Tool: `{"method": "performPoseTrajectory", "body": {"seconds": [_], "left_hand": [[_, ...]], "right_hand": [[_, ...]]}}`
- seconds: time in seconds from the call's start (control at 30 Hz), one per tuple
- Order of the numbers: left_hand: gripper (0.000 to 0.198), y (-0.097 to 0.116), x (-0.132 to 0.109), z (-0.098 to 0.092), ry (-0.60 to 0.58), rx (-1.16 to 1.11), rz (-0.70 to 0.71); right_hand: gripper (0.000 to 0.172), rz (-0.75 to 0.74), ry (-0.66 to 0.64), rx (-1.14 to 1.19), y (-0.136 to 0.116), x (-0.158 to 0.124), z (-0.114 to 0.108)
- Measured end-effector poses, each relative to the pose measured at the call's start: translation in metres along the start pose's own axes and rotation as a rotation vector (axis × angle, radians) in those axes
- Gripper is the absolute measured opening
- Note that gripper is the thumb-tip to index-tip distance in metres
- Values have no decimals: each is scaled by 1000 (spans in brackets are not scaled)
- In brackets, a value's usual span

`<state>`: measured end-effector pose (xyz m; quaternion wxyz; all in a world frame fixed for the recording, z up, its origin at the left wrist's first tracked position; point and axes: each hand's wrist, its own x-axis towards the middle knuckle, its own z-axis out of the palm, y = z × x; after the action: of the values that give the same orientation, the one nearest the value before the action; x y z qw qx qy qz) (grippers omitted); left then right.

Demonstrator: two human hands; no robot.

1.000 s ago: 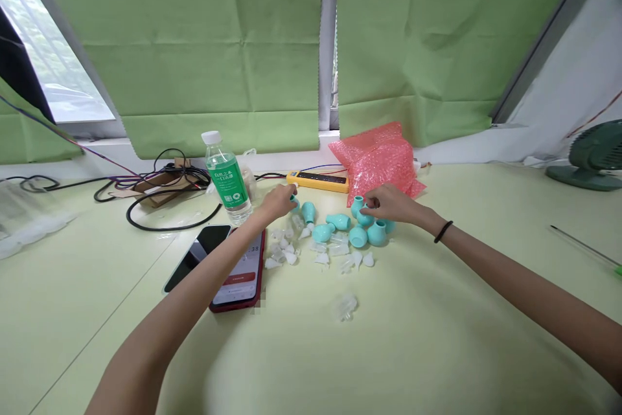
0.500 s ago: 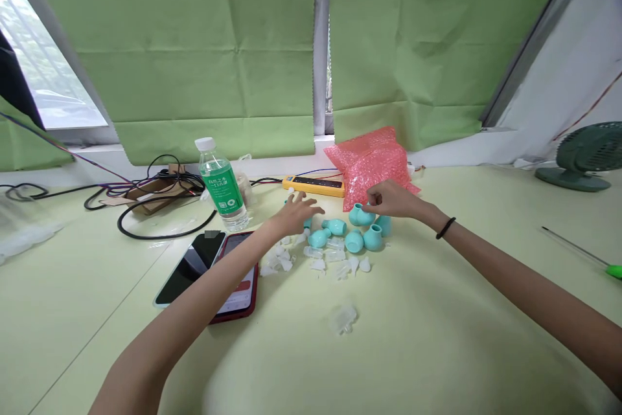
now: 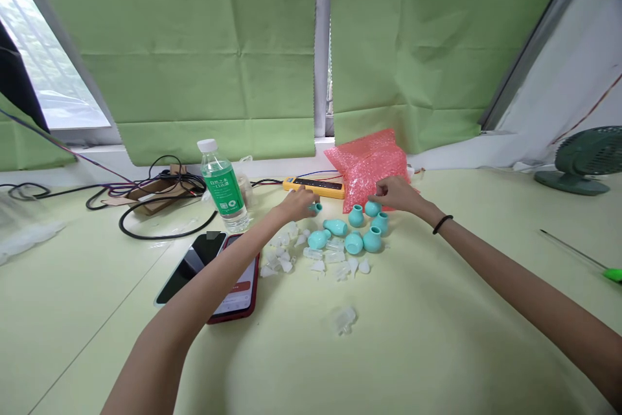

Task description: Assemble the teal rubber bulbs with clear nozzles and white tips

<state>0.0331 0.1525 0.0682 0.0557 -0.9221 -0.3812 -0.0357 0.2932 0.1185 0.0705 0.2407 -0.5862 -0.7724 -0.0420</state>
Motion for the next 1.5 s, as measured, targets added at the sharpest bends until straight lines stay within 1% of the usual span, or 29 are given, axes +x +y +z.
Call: {"method": "performPoseTrajectory", "body": {"seconds": [0.07,0.13,0.2,0.27,0.33,0.4,0.47,0.5,0.57,0.6,0.63,0.67,0.7,0.77,0.8,0.87,0.97,1.07,1.2,1.27,1.4,1.5], "left_hand": [[31,-1,7,5,29,-37,-64],[33,-1,13,10,30,-65,-123],[34,0,17,14,16,-80,-166],[37,4,18,14,12,-81,-188],[41,10,14,10,33,-69,-194],[42,20,6,6,64,-50,-194],[37,31,-5,2,64,-37,-192],[36,37,-10,1,45,-33,-188],[35,47,-17,1,-14,-34,-176],[34,51,-19,1,-44,-37,-173],[33,54,-20,1,-70,-43,-172],[32,55,-20,2,-92,-52,-171],[31,55,-19,1,-108,-63,-172],[30,52,-18,0,-120,-93,-172],[31,49,-17,-2,-115,-111,-170],[31,43,-18,-4,-83,-150,-162],[27,34,-23,-2,-3,-210,-137],[27,29,-30,5,62,-268,-104],[29,25,-36,16,113,-312,-87],[29,24,-36,18,129,-314,-87],[35,23,-41,15,162,-305,-107],[35,29,-55,11,232,-267,-119]], "right_hand": [[30,26,45,-1,1,0,1],[28,69,52,-21,5,-1,1],[26,99,-6,-39,9,-2,2],[25,104,-96,-39,14,-5,4],[25,98,-152,-34,18,-8,7],[26,104,-175,-33,21,-12,8],[25,125,-165,-40,19,-16,7],[24,141,-139,-45,15,-18,5],[24,160,-42,-55,1,-24,0],[25,146,19,-55,-9,-29,-4],[25,98,65,-49,-21,-34,-7],[25,11,96,-35,-34,-40,-10],[25,-112,57,-17,-47,-47,-12],[25,-320,-123,-36,-70,-58,-14],[23,-374,-196,-71,-78,-62,-13],[21,-398,-263,-129,-87,-66,-9],[22,-406,-294,-97,-86,-64,-3],[24,-431,-356,-23,-78,-57,1],[30,-413,-398,-28,-72,-47,6],[29,-420,-428,-23,-70,-42,8],[25,-413,-434,-27,-67,-37,9],[22,-411,-397,-42,-68,-38,6]]}}
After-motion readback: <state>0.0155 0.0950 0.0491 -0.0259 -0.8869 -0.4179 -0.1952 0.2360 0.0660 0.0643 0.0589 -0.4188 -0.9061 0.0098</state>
